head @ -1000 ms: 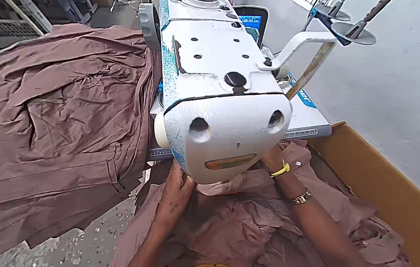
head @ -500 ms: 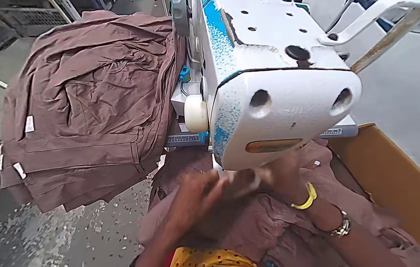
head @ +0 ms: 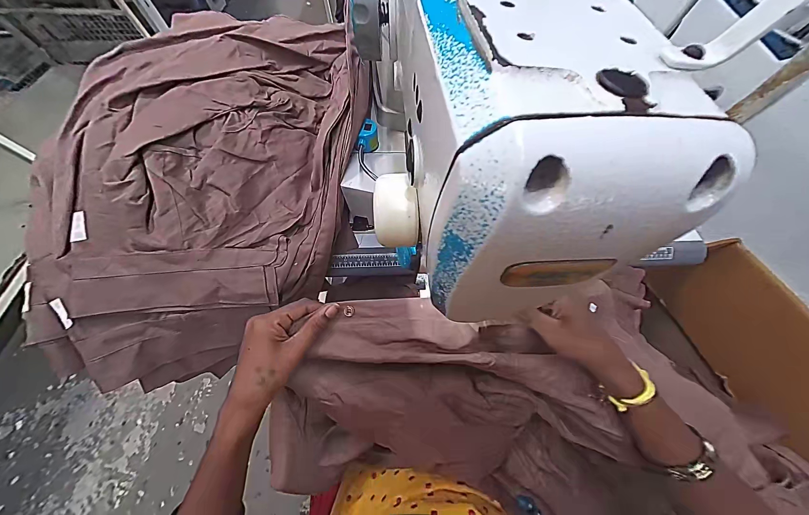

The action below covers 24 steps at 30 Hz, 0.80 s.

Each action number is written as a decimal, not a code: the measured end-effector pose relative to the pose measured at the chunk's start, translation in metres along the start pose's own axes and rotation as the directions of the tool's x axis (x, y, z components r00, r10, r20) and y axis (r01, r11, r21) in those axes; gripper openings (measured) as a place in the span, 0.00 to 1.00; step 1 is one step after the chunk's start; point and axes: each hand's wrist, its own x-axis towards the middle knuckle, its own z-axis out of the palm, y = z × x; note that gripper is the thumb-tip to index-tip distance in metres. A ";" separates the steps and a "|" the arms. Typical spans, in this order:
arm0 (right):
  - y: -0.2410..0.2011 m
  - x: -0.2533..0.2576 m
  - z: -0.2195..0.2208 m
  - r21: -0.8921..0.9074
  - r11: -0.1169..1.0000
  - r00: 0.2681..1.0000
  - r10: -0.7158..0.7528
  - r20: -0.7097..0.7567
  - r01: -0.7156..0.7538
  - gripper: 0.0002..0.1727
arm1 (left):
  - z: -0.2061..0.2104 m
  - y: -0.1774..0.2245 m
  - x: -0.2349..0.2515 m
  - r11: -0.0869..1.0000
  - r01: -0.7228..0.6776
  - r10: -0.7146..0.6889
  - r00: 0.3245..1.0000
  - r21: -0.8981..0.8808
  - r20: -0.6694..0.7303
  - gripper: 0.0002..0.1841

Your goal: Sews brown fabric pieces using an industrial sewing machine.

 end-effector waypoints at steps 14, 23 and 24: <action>0.022 -0.005 -0.026 -0.409 0.912 0.999 0.010 -0.036 -0.023 0.15 | 0.031 0.002 0.010 0.966 -0.131 0.137 0.991 0.222 -0.009 0.24; 0.023 0.053 -0.009 -0.697 0.717 0.980 -0.113 -0.162 -0.033 0.14 | 0.086 0.060 0.015 0.976 0.112 -0.069 0.972 -0.187 0.223 0.26; 0.027 0.057 -0.008 -0.705 0.709 0.984 -0.105 -0.142 -0.026 0.14 | 0.089 0.063 0.017 0.970 0.159 -0.118 0.969 -0.183 0.217 0.26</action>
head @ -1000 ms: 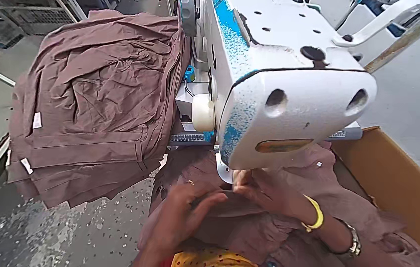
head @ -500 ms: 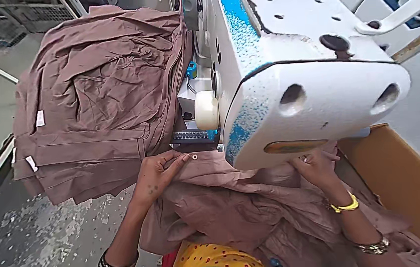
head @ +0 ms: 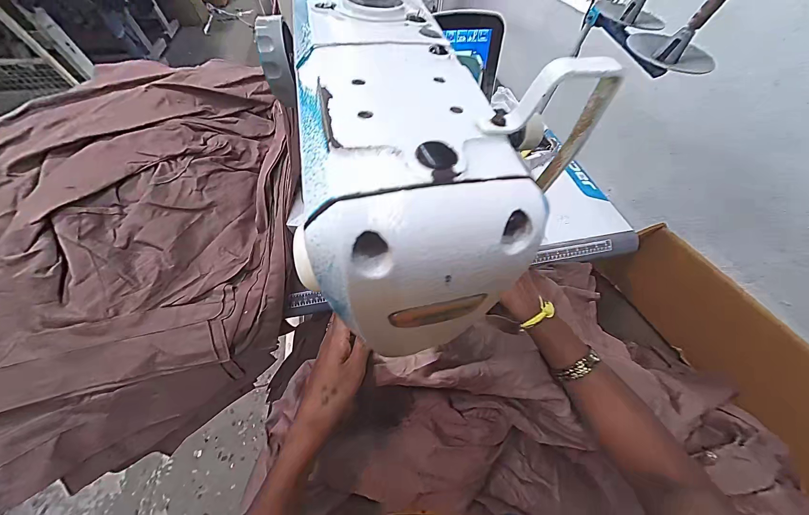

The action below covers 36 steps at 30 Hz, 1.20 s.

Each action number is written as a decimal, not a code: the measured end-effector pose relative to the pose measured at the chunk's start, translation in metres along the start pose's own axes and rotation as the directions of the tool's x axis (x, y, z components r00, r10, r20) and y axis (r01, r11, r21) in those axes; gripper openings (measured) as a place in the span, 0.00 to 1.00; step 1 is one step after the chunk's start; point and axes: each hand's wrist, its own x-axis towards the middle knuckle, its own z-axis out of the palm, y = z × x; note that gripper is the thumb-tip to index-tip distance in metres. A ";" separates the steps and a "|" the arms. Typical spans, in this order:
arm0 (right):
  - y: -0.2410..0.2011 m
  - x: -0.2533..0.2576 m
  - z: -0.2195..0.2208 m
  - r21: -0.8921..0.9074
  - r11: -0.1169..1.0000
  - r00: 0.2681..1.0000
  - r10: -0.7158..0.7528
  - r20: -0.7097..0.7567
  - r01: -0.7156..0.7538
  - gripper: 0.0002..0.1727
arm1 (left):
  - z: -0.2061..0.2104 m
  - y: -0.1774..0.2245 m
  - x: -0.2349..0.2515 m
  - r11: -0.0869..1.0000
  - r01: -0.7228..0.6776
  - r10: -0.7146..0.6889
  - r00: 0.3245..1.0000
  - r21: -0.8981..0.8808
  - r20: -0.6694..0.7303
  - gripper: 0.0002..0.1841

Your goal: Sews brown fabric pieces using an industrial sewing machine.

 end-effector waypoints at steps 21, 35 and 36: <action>-0.073 -0.040 -0.025 0.192 0.822 0.826 -0.464 -0.322 0.536 0.10 | -0.007 0.018 -0.037 0.865 -0.498 0.487 0.863 0.062 0.134 0.21; -0.080 -0.033 -0.021 0.567 0.811 0.971 0.006 0.239 -0.144 0.21 | -0.089 -0.048 -0.023 0.958 -0.117 0.174 0.963 0.262 -0.204 0.18; -0.084 -0.029 -0.024 0.561 0.800 0.953 0.043 0.299 -0.212 0.22 | -0.091 -0.052 -0.024 0.959 -0.093 0.154 0.965 0.269 -0.214 0.19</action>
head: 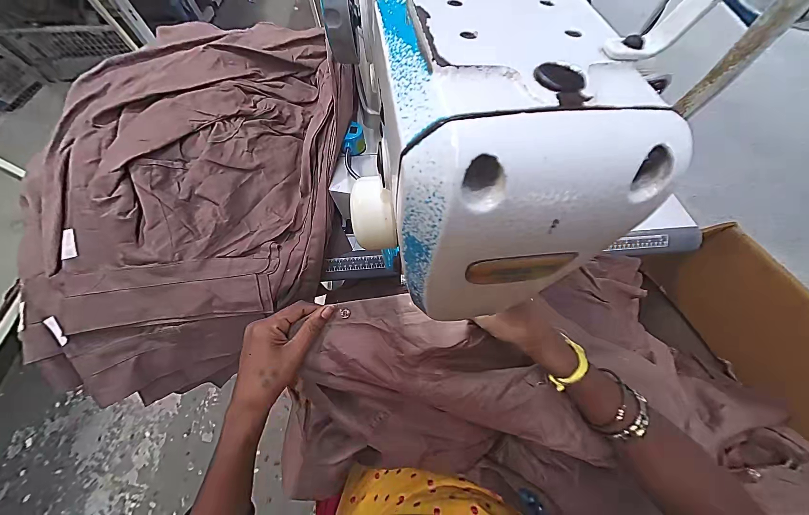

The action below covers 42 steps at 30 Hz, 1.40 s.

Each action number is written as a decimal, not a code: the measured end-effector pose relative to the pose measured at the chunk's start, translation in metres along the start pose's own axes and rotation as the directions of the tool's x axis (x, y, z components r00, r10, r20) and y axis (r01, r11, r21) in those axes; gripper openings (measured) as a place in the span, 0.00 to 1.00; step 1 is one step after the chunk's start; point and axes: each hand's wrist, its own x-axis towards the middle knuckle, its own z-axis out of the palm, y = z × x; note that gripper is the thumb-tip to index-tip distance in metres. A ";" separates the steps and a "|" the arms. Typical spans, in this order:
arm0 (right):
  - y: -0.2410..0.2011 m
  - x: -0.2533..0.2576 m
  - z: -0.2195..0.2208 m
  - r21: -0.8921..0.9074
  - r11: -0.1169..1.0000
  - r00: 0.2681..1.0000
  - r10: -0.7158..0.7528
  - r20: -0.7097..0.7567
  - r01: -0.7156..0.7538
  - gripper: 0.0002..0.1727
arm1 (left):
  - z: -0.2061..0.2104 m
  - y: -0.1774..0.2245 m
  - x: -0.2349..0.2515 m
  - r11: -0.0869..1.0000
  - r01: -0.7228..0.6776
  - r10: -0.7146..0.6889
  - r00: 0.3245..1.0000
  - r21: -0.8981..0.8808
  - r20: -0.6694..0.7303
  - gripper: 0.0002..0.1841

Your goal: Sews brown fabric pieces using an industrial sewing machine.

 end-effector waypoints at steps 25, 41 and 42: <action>0.084 0.017 -0.050 -0.580 0.815 0.916 -0.226 -0.330 -0.008 0.14 | 0.074 0.058 0.009 0.975 -0.013 0.060 0.977 -0.221 0.204 0.29; 0.092 0.033 -0.045 -0.296 0.955 0.895 -0.146 -0.423 0.016 0.11 | 0.090 0.078 0.012 0.881 0.206 -0.142 0.974 -0.427 0.176 0.23; 0.082 0.030 -0.047 -0.231 0.973 0.893 -0.090 -0.441 -0.016 0.10 | 0.090 0.076 0.012 0.890 0.194 -0.135 0.976 -0.412 0.169 0.22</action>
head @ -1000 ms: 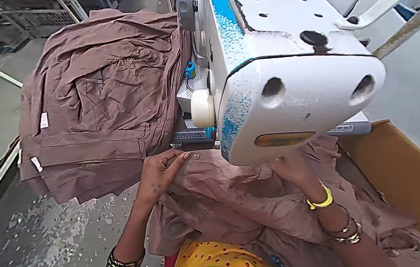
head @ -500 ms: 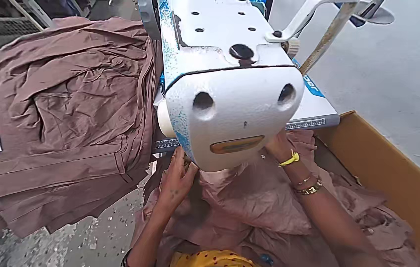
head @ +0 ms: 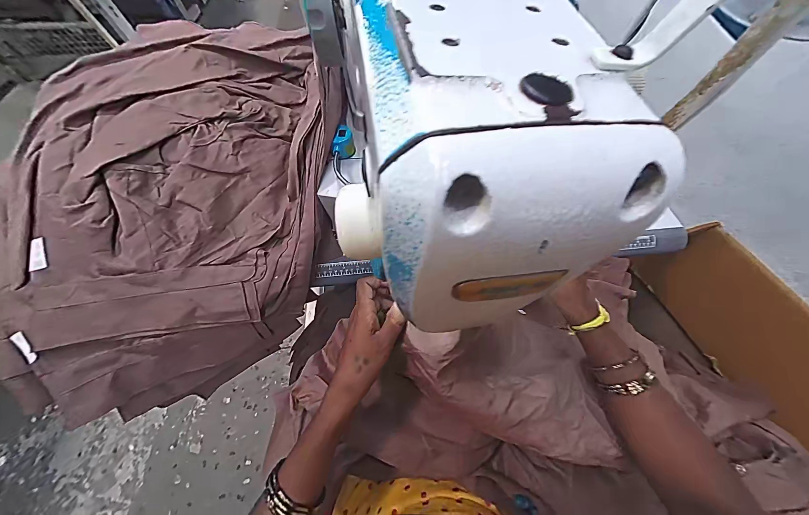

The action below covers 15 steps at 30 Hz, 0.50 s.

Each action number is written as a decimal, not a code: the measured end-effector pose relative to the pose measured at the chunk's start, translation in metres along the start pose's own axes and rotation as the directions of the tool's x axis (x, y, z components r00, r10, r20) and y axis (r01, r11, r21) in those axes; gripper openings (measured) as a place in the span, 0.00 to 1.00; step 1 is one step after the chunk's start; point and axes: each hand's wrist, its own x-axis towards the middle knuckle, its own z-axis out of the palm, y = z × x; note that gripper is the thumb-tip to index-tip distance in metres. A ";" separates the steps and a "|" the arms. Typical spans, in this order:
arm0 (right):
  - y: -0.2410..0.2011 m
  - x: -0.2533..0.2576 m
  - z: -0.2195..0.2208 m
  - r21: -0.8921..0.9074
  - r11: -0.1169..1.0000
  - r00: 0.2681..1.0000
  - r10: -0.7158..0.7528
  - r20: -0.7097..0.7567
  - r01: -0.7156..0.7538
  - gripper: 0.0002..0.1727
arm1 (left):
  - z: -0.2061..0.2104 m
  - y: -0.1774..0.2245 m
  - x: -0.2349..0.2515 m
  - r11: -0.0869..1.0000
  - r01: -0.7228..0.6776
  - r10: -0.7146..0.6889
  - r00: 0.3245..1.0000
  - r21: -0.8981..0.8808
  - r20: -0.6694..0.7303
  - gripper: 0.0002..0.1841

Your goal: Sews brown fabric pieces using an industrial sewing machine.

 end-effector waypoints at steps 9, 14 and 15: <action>-0.083 -0.049 0.012 -0.146 0.662 0.670 -0.742 0.005 0.735 0.15 | -0.022 0.009 -0.036 0.863 -0.464 0.417 0.877 0.199 0.237 0.21; -0.090 -0.057 0.004 0.361 0.798 0.785 -0.577 0.226 0.482 0.15 | -0.035 0.012 -0.046 0.856 -0.499 0.475 0.863 0.134 0.172 0.17; -0.088 -0.062 0.003 0.496 0.783 0.771 -0.561 0.303 0.376 0.16 | -0.043 0.011 -0.047 0.862 -0.493 0.474 0.867 0.116 0.156 0.17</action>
